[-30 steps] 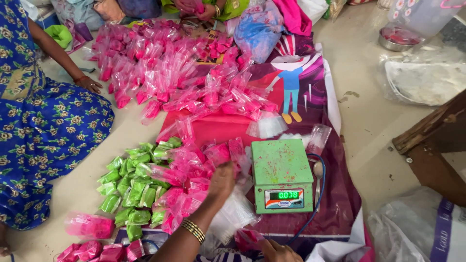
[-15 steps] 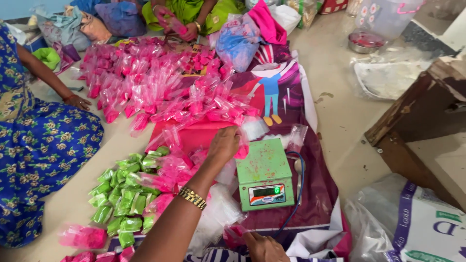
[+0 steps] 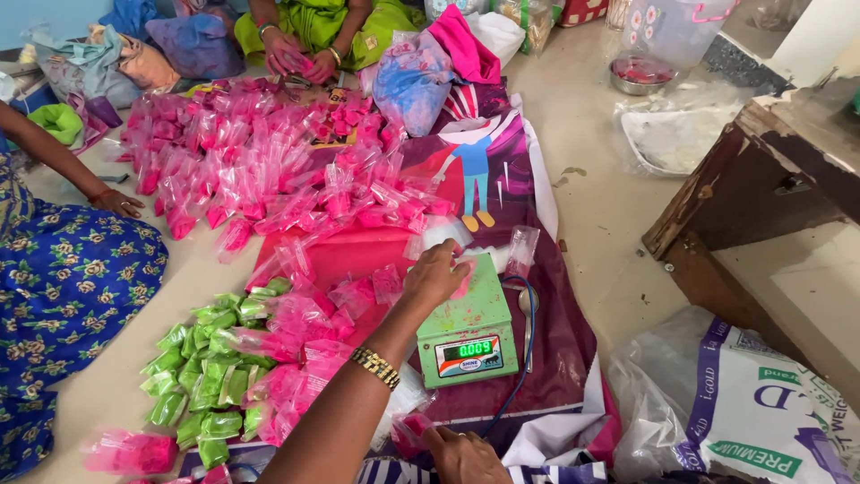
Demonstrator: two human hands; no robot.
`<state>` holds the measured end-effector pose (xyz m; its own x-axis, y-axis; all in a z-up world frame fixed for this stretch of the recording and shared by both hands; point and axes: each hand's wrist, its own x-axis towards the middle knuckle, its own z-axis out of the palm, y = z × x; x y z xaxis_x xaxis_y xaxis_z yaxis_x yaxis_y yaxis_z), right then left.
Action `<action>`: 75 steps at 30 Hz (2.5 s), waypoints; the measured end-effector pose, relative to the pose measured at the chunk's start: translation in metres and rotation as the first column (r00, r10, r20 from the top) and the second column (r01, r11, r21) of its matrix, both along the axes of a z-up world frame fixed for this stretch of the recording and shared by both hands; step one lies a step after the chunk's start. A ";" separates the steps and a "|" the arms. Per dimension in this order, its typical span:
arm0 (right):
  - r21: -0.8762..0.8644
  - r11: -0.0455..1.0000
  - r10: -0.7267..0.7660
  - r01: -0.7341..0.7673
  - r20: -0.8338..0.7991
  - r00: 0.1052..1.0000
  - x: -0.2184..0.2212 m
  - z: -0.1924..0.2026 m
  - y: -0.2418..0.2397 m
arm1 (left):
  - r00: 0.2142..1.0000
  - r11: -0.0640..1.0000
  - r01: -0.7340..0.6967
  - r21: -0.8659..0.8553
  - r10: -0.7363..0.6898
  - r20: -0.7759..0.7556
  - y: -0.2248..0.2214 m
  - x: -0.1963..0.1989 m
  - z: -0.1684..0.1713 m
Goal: The person weighs a pink powder substance using a scale and packages it into small plastic bags.
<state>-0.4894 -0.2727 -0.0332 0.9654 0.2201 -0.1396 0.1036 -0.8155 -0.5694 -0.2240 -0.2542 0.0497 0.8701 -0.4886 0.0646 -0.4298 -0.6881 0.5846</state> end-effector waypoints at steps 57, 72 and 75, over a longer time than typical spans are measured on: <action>0.052 0.980 -0.192 0.191 0.010 0.981 -0.020 -0.027 -0.028 | 0.977 0.985 0.033 -0.168 0.004 0.215 0.002 -0.032 -0.005; -0.076 0.982 -0.137 0.176 0.366 0.921 0.144 0.122 -0.095 | 0.973 0.986 0.096 -0.139 -0.064 0.220 0.018 -0.020 -0.009; -0.222 0.967 -0.053 0.123 0.298 0.953 0.173 0.094 -0.109 | 0.984 0.992 0.072 -0.099 -0.054 0.168 0.017 -0.012 0.005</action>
